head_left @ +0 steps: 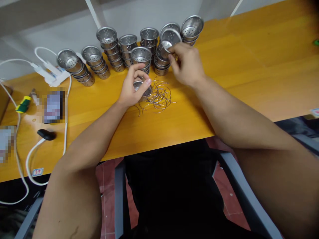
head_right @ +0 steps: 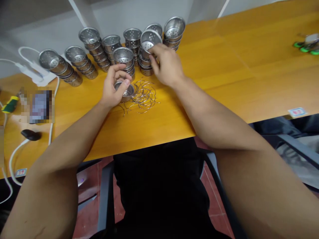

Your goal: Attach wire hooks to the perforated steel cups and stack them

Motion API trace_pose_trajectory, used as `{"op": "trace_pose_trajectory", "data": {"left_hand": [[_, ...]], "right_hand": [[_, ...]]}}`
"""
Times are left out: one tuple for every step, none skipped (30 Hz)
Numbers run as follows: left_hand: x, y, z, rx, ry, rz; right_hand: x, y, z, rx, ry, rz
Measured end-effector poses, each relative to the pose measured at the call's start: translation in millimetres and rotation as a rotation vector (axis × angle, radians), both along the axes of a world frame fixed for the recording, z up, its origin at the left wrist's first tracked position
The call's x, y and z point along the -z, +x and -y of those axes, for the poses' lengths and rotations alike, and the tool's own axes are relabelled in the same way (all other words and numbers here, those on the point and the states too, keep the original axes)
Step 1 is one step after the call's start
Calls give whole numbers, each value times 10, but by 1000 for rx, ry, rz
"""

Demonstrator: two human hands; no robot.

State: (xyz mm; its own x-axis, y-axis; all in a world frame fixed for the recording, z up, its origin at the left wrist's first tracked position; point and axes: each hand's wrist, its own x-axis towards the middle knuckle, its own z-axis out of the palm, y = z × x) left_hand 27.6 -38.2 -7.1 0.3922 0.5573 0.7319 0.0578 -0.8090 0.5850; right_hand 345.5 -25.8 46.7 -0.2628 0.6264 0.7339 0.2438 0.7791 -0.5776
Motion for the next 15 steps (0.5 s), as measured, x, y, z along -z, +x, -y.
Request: {"op": "trace_pose_trajectory", "data": {"left_hand": [[-9, 0, 13, -7, -7, -5], [-18, -2, 23, -13, -15, -13], [-27, -3, 33, -15, -20, -18], [-35, -5, 40, -16, -21, -18], [-43, -5, 46, -19, -25, -18], [-48, -4, 50, -28, -30, -17], [-52, -2, 52, -42, -38, -21], [-53, 0, 51, -56, -45, -29], [-51, 3, 47, -68, -52, -34], [-45, 6, 39, -73, -56, -34], [-38, 7, 28, -72, -56, -27], [-30, 6, 17, -64, -56, -13], [-23, 2, 7, -52, -57, 2], [-20, -4, 1, -37, -62, 19], [-23, -13, 2, -17, -70, 31]], "right_hand": [[65, -29, -53, 56, 17, 10], [124, -62, -94, 103, 30, 20], [172, -94, -125, 139, 36, 35], [206, -118, -145, 160, 37, 51], [223, -134, -154, 166, 35, 67], [220, -142, -150, 154, 35, 77], [197, -145, -129, 127, 36, 78], [153, -148, -90, 91, 38, 67], [92, -154, -29, 58, 44, 45], [18, -167, 53, 31, 49, 15], [-63, -191, 153, 14, 52, -15], [-141, -226, 268, 10, 50, -40], [-208, -272, 391, 0, 34, -51], [-257, -329, 514, -18, 14, -34], [-283, -392, 628, -54, -8, 23]]}}
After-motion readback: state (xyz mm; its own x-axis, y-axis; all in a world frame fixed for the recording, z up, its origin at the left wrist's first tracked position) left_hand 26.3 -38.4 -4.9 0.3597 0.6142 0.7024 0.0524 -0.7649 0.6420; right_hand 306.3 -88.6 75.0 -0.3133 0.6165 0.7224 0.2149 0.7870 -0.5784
